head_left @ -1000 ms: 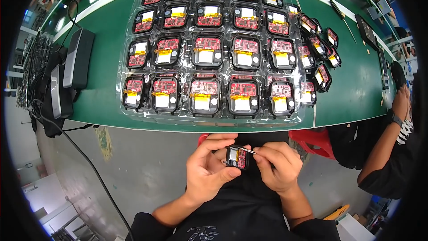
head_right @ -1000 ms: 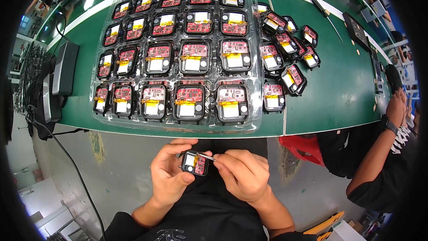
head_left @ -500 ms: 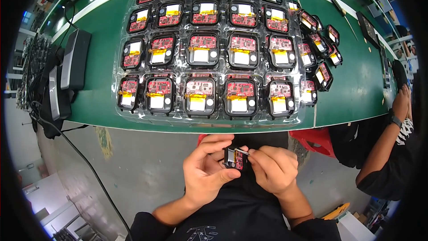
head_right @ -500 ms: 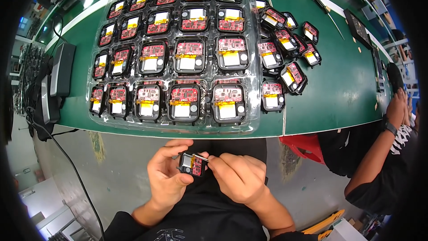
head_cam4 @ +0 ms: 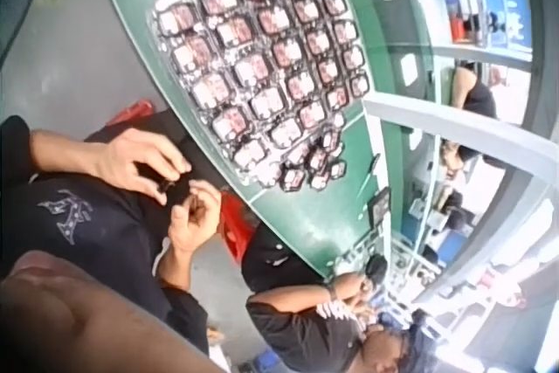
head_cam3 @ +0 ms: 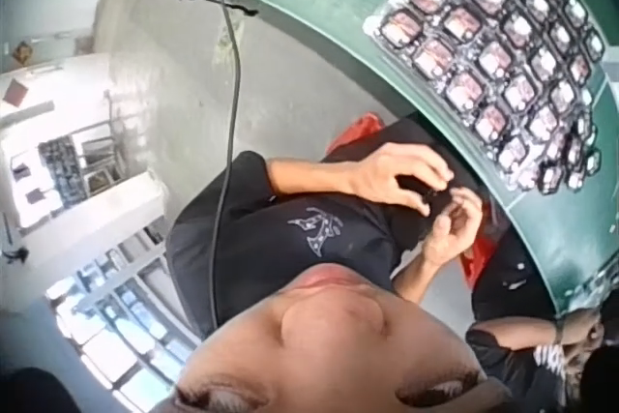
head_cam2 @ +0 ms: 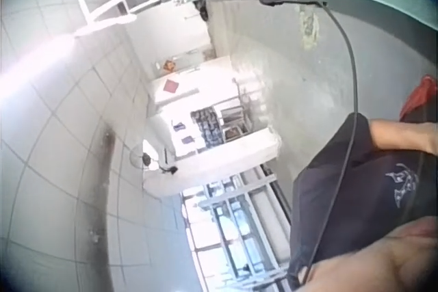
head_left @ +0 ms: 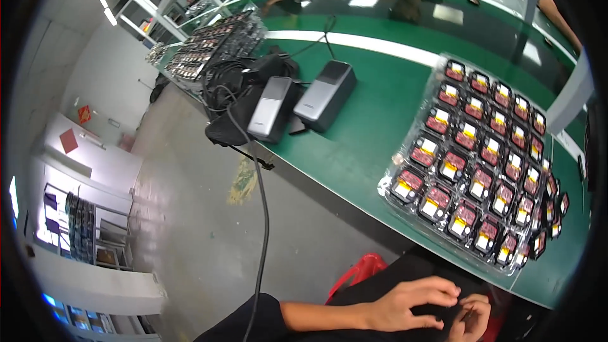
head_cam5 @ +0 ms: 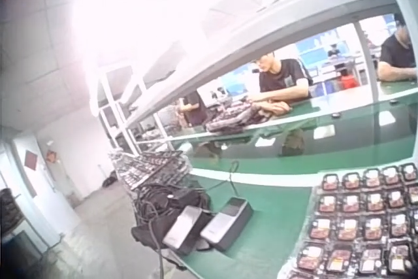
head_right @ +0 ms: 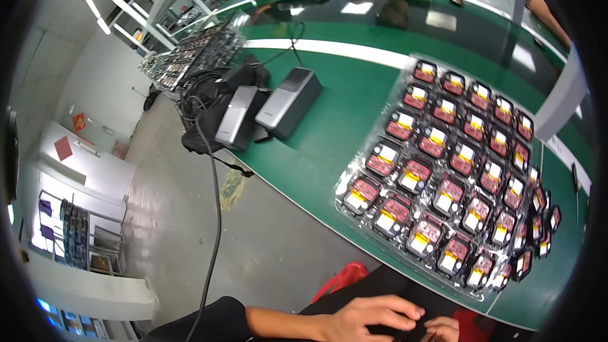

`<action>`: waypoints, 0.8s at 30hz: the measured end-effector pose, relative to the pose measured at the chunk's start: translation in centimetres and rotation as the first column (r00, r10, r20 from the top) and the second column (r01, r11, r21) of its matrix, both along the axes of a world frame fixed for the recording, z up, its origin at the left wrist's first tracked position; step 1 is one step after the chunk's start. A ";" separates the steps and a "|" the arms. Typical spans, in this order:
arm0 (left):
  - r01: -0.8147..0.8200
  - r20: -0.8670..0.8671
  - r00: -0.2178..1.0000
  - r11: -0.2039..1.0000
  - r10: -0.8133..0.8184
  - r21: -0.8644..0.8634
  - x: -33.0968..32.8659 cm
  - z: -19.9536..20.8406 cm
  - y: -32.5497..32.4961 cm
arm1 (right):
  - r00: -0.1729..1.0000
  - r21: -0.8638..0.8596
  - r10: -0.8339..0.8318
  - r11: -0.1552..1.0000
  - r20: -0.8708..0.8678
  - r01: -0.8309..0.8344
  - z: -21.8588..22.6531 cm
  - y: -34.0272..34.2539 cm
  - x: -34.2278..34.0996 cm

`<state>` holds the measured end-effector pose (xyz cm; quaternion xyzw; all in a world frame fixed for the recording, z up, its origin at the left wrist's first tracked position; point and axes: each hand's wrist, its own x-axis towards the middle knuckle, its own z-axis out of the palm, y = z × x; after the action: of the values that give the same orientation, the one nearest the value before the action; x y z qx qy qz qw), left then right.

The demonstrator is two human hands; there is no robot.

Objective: Inspecting and assembling small electronic components on a plastic tray at a factory workbench.

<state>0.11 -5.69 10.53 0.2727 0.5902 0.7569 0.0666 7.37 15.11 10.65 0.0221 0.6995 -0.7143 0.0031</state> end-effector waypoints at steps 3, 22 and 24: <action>0.092 -0.113 0.990 0.995 -0.087 0.035 -0.5 -0.5 0.0 | 0.997 -0.115 0.000 0.993 -0.071 -0.008 1.7 -2.8 -1.4; -0.177 -0.423 0.900 0.976 0.106 -0.131 -0.7 3.8 -1.1 | 0.848 0.233 -0.415 0.835 -0.328 0.499 4.9 0.0 -3.8; -0.149 -0.343 0.937 0.969 0.074 -0.197 0.1 4.4 -2.0 | 0.731 0.422 -0.576 0.597 -0.367 0.682 6.9 2.4 -5.9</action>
<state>0.22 -7.66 14.91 0.3533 0.6875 0.6327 -0.0476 1.48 17.51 17.52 0.1993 0.8111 -0.4448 -0.3235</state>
